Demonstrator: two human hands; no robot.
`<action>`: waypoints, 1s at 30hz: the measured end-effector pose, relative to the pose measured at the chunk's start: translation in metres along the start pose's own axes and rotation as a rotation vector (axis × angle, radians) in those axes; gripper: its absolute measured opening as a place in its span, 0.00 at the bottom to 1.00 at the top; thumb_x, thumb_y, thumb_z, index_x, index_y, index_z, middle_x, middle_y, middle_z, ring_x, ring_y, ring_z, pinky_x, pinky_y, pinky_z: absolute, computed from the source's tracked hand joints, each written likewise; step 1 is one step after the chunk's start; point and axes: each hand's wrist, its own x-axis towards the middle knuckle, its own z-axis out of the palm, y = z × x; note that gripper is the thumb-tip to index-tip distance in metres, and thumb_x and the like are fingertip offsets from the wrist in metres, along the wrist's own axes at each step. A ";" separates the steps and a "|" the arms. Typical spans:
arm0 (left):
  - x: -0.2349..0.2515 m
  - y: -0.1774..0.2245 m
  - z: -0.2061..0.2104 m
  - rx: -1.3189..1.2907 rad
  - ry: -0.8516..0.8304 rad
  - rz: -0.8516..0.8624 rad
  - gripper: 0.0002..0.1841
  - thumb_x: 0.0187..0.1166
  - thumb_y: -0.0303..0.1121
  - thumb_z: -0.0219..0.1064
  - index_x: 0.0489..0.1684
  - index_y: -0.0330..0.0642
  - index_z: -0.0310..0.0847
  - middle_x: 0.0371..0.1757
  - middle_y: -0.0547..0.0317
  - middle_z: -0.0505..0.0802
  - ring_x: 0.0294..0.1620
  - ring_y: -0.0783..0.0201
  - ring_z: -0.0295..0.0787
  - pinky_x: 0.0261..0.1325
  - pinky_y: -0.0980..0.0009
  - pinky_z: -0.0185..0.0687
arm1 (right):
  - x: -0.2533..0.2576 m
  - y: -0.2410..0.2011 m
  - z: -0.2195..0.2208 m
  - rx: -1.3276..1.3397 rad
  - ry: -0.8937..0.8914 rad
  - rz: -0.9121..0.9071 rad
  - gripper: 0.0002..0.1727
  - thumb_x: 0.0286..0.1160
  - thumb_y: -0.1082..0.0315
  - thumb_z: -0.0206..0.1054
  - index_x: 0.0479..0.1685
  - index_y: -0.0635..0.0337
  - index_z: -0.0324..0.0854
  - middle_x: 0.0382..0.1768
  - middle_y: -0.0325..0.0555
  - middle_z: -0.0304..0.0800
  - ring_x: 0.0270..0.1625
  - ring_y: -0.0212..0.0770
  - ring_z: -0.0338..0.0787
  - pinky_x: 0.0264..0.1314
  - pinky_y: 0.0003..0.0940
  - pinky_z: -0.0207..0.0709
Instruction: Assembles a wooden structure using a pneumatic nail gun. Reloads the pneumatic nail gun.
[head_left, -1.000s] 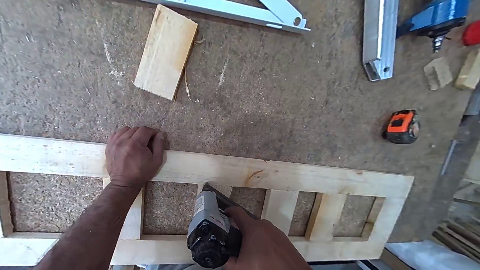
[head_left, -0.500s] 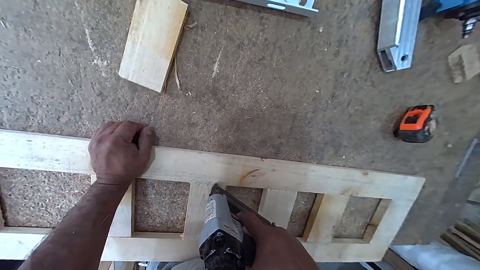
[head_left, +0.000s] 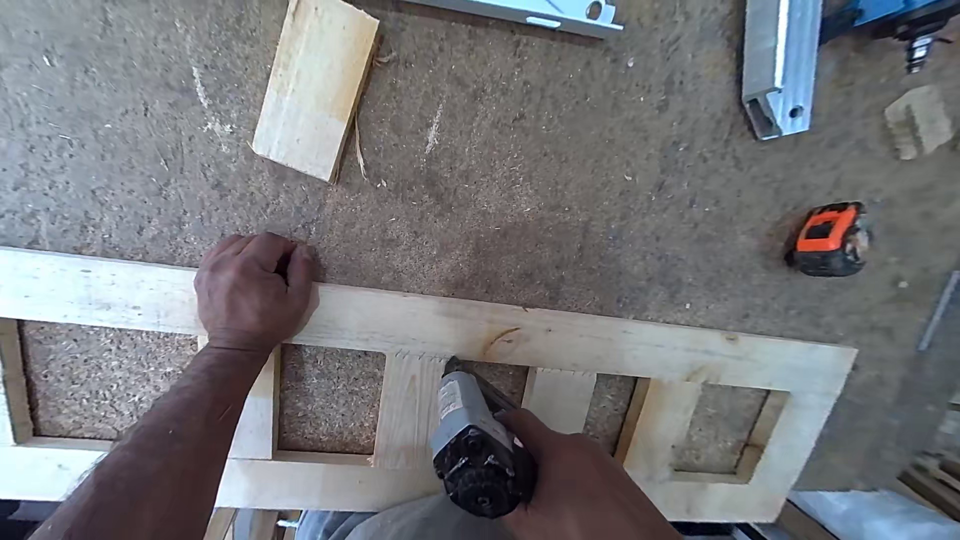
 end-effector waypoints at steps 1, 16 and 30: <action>0.000 0.001 0.000 0.006 0.000 -0.001 0.22 0.84 0.49 0.55 0.31 0.42 0.87 0.31 0.48 0.92 0.42 0.47 0.90 0.49 0.48 0.80 | -0.002 0.003 0.002 0.009 0.011 -0.043 0.41 0.57 0.40 0.77 0.76 0.42 0.75 0.37 0.47 0.93 0.42 0.54 0.94 0.40 0.60 0.84; -0.100 -0.015 -0.020 -0.146 -0.061 0.118 0.25 0.84 0.51 0.60 0.72 0.46 0.82 0.87 0.47 0.74 0.93 0.44 0.56 0.93 0.40 0.47 | -0.029 -0.010 0.124 -0.146 -0.110 -0.200 0.41 0.63 0.42 0.76 0.80 0.41 0.71 0.43 0.55 0.93 0.47 0.62 0.93 0.45 0.66 0.82; -0.171 -0.028 -0.008 0.073 -0.040 0.141 0.26 0.83 0.54 0.56 0.67 0.49 0.87 0.90 0.50 0.70 0.94 0.46 0.55 0.93 0.43 0.47 | -0.031 -0.003 0.124 -0.221 -0.129 -0.155 0.39 0.67 0.42 0.73 0.79 0.48 0.71 0.46 0.57 0.92 0.51 0.62 0.93 0.48 0.64 0.82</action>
